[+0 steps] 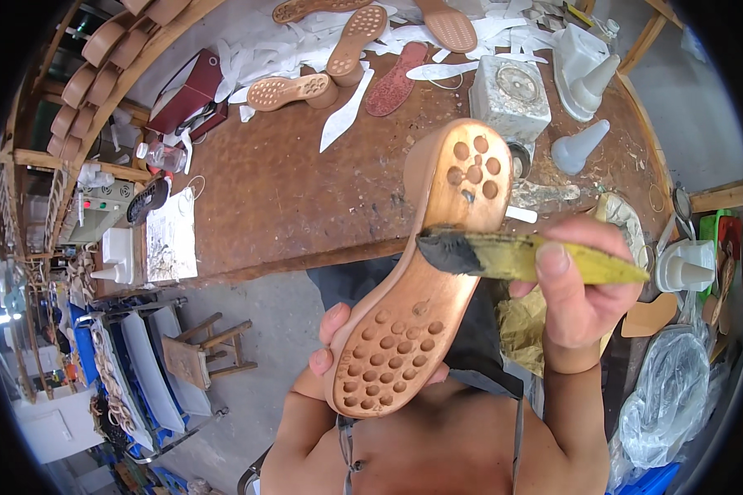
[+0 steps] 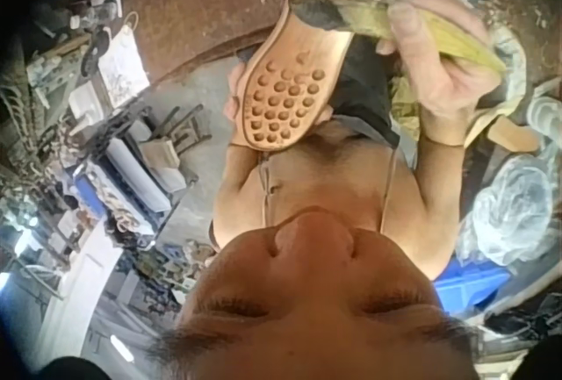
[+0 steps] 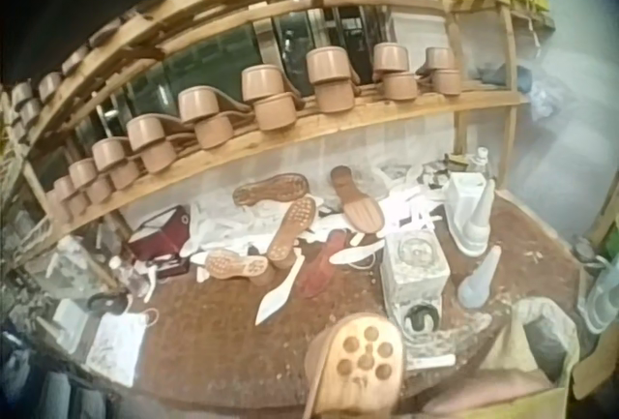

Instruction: Applying a black finish or paint to the patterns on the bottom of shoe soles using a small brush.

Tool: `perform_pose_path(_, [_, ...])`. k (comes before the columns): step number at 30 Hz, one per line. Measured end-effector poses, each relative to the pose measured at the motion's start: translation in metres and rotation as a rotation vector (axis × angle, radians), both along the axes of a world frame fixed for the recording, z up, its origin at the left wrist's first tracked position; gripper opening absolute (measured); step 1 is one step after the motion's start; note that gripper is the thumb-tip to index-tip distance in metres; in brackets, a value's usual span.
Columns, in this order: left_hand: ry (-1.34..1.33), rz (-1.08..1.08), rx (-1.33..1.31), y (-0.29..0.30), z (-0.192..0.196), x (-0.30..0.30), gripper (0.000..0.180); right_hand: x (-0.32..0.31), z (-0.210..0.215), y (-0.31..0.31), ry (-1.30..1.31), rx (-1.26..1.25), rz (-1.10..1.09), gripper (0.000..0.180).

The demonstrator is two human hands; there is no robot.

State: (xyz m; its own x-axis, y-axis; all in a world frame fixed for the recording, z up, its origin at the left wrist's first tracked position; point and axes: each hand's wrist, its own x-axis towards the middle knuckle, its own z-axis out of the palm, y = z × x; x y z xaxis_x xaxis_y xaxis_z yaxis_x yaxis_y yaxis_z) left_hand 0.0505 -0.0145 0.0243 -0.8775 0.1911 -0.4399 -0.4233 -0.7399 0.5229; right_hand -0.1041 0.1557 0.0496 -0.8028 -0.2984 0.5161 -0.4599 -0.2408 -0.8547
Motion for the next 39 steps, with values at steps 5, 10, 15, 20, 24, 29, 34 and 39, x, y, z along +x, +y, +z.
perform_pose_path(5, [0.122, -0.053, 0.053, 0.0, -0.002, -0.01, 0.076, 0.018, -0.008, 0.002, -0.029, 0.046, 0.031, 0.02])
perform_pose_path(10, [0.087, 0.05, 0.206, 0.005, -0.005, -0.013, 0.069, 0.031, -0.017, -0.004, 0.089, 0.086, 0.018, 0.024])
perform_pose_path(15, [-0.1, 0.156, 0.298, 0.004, 0.002, -0.024, 0.084, 0.037, -0.02, -0.011, 0.159, 0.102, 0.055, 0.025])
perform_pose_path(20, [-0.02, 0.225, 0.102, 0.012, -0.014, -0.031, 0.085, 0.044, -0.02, -0.013, 0.175, 0.091, 0.136, 0.027])
perform_pose_path(24, [0.342, 0.296, 0.033, 0.014, -0.043, -0.031, 0.074, 0.044, -0.018, -0.016, 0.23, 0.119, 0.179, 0.028])
perform_pose_path(29, [0.52, 0.283, 0.064, 0.01, -0.045, -0.036, 0.068, 0.044, -0.016, -0.011, 0.107, 0.175, 0.26, 0.024])
perform_pose_path(34, [-0.103, 0.18, 0.195, 0.013, -0.003, -0.042, 0.077, 0.021, -0.011, -0.015, -0.176, 0.062, 0.07, 0.013])
perform_pose_path(39, [0.321, 0.215, 0.363, 0.017, -0.031, -0.037, 0.075, 0.029, -0.018, -0.008, -0.026, 0.054, 0.238, 0.018])
